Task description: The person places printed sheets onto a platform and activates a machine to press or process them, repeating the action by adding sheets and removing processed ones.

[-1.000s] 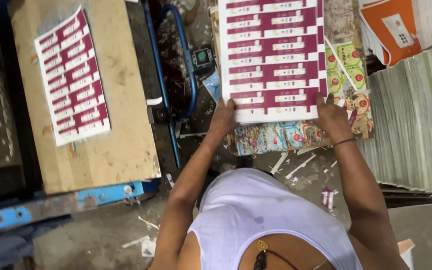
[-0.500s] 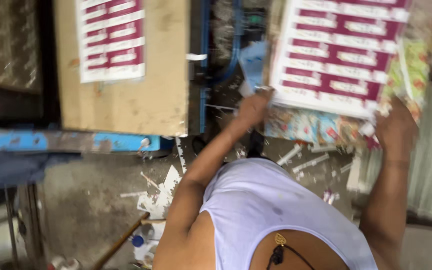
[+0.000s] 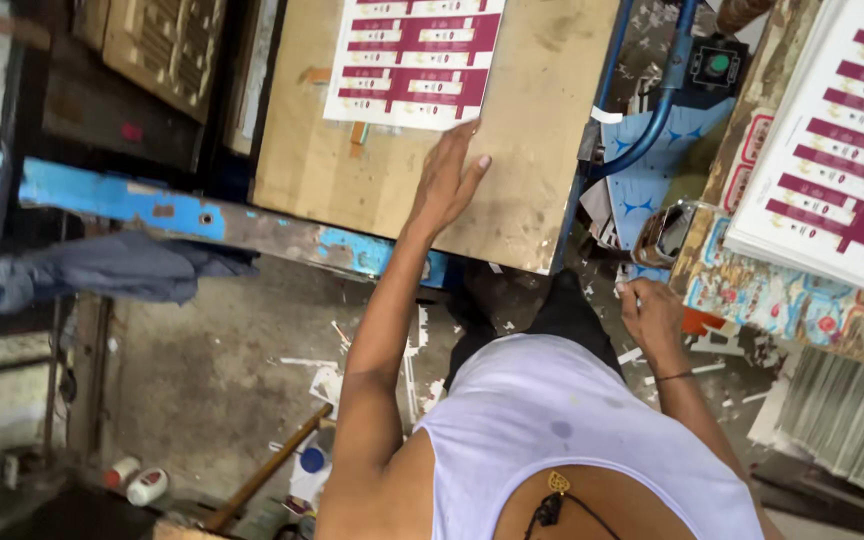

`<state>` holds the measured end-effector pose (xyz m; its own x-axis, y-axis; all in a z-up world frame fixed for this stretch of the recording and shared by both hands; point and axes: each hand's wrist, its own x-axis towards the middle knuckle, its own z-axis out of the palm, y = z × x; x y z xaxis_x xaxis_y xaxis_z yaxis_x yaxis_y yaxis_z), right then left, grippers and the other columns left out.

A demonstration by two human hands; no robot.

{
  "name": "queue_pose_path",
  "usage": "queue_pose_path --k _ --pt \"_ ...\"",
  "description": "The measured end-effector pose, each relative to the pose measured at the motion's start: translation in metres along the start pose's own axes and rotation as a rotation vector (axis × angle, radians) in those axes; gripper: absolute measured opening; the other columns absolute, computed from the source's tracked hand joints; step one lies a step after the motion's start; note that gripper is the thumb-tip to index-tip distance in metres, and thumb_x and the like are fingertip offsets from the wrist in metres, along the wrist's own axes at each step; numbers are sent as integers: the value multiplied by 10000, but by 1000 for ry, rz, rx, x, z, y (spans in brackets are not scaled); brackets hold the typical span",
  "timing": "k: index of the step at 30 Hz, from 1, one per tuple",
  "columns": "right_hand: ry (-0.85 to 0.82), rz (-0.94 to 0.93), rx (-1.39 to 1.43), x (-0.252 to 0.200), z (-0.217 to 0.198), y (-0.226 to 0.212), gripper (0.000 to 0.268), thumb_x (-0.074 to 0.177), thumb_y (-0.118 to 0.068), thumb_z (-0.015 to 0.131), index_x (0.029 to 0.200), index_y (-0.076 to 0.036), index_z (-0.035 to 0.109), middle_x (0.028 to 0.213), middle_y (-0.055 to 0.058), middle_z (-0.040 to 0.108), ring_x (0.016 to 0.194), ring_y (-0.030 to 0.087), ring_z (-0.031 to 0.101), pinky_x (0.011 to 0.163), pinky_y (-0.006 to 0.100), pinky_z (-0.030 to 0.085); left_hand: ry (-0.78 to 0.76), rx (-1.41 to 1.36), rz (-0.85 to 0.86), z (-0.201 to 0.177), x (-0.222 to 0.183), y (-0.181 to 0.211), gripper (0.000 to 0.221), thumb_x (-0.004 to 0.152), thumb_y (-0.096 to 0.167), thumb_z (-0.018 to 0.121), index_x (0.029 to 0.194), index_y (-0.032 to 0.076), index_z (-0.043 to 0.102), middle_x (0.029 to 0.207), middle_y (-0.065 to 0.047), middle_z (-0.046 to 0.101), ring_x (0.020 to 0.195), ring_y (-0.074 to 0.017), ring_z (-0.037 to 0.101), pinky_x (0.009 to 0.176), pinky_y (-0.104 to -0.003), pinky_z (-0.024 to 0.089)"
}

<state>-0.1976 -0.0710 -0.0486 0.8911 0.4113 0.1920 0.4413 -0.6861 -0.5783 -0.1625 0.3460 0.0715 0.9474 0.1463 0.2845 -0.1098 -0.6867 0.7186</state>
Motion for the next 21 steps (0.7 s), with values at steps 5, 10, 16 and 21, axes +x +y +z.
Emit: queue_pose_path --k 5,10,16,21 --pt "69 -53 -140 69 -7 -8 270 994 -266 677 853 -36 682 880 237 638 829 440 602 743 521 484 -26 397 -104 47 60 -99 507 960 194 609 1420 7 510 1475 -276 507 1359 -425 480 1138 -513 367" --pt "176 -11 41 202 2 68 292 1063 -212 632 1265 -9 685 1175 220 674 1099 430 615 925 501 501 -100 377 -343 61 64 -146 491 966 149 547 1456 158 583 1502 -289 480 1321 -431 504 1108 -516 440" --pt "103 93 -143 332 60 180 559 1048 -168 673 1491 115 485 1523 323 486 1424 471 434 1198 479 366 -75 521 -267 64 65 -117 523 931 158 597 1451 106 577 1450 -312 489 1307 -465 509 1069 -540 443" --pt "185 68 -214 334 74 175 628 947 -153 714 1458 139 494 1488 345 530 1393 484 464 1186 494 361 -53 474 -289 57 68 -114 560 905 177 585 1462 140 555 1480 -260 488 1324 -403 497 1070 -537 450"
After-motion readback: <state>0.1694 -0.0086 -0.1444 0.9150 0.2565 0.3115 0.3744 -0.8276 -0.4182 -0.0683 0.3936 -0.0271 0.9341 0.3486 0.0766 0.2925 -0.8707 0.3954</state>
